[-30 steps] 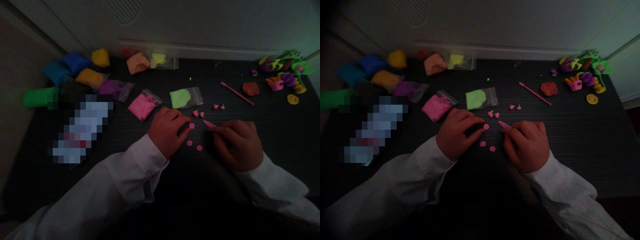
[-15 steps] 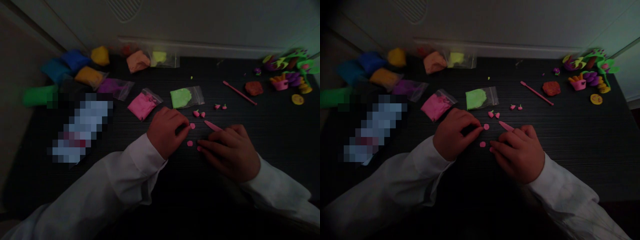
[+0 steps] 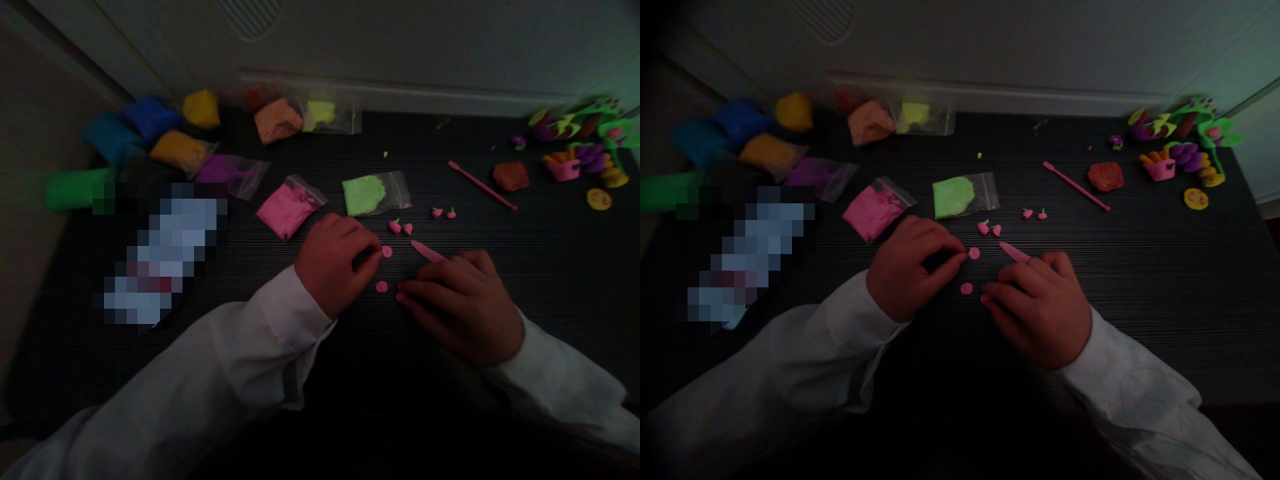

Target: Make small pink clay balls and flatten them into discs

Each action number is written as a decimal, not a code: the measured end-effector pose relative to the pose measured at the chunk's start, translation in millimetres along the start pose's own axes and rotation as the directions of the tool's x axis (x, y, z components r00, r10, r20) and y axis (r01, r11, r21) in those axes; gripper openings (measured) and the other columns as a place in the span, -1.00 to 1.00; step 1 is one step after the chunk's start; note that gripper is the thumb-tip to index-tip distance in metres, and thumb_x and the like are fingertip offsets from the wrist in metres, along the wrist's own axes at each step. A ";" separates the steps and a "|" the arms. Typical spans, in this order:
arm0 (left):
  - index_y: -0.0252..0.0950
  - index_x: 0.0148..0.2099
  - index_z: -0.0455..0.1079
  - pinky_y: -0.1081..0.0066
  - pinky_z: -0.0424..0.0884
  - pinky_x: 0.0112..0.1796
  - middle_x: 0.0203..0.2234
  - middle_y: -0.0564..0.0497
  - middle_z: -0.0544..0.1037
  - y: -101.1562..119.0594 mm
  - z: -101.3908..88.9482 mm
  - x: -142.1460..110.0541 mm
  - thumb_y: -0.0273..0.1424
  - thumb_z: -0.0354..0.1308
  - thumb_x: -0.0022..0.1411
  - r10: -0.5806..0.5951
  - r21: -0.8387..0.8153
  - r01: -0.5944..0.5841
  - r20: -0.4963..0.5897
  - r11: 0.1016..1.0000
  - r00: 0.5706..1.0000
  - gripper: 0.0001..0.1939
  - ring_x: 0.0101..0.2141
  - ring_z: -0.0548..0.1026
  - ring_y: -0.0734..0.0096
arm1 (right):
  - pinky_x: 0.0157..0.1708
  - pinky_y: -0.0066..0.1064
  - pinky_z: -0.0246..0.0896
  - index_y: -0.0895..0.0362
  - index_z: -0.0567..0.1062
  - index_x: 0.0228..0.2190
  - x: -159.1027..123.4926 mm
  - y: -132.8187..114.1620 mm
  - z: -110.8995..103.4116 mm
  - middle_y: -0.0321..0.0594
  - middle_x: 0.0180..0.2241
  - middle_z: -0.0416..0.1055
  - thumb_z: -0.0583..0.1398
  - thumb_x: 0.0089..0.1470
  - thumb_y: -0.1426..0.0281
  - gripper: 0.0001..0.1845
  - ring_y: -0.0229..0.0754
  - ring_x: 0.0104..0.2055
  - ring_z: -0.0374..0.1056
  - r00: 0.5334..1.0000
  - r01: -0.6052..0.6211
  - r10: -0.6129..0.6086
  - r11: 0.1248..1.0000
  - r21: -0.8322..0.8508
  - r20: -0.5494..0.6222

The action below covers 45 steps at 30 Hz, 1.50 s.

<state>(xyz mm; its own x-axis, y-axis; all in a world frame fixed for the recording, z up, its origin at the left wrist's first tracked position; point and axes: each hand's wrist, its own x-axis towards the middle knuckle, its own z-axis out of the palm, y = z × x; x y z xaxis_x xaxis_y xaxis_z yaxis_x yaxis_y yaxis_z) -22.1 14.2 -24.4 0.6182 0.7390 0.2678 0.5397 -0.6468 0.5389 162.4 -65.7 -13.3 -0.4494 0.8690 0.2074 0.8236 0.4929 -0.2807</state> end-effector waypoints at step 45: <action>-0.29 -0.35 0.37 0.31 0.19 -0.27 -0.40 0.00 0.41 0.1 0.7 -1.3 -0.39 -0.01 0.10 -0.017 0.008 0.017 0.026 1.000 1.000 -0.86 -0.30 0.29 0.32 | -0.33 -0.25 -0.04 0.02 0.40 -0.32 8.6 -5.2 5.5 -0.38 -0.45 0.41 0.19 -0.09 0.41 -0.80 -0.26 -0.45 0.20 0.982 0.156 -0.170 0.975 -0.158 -0.080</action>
<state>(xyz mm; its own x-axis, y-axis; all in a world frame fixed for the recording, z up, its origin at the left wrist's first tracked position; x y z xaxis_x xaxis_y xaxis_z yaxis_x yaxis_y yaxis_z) -22.5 13.1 -25.3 0.6237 0.7446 0.2380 0.5543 -0.6359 0.5370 152.3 -60.6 -15.2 -0.5540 0.7661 0.3260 0.7875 0.6092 -0.0933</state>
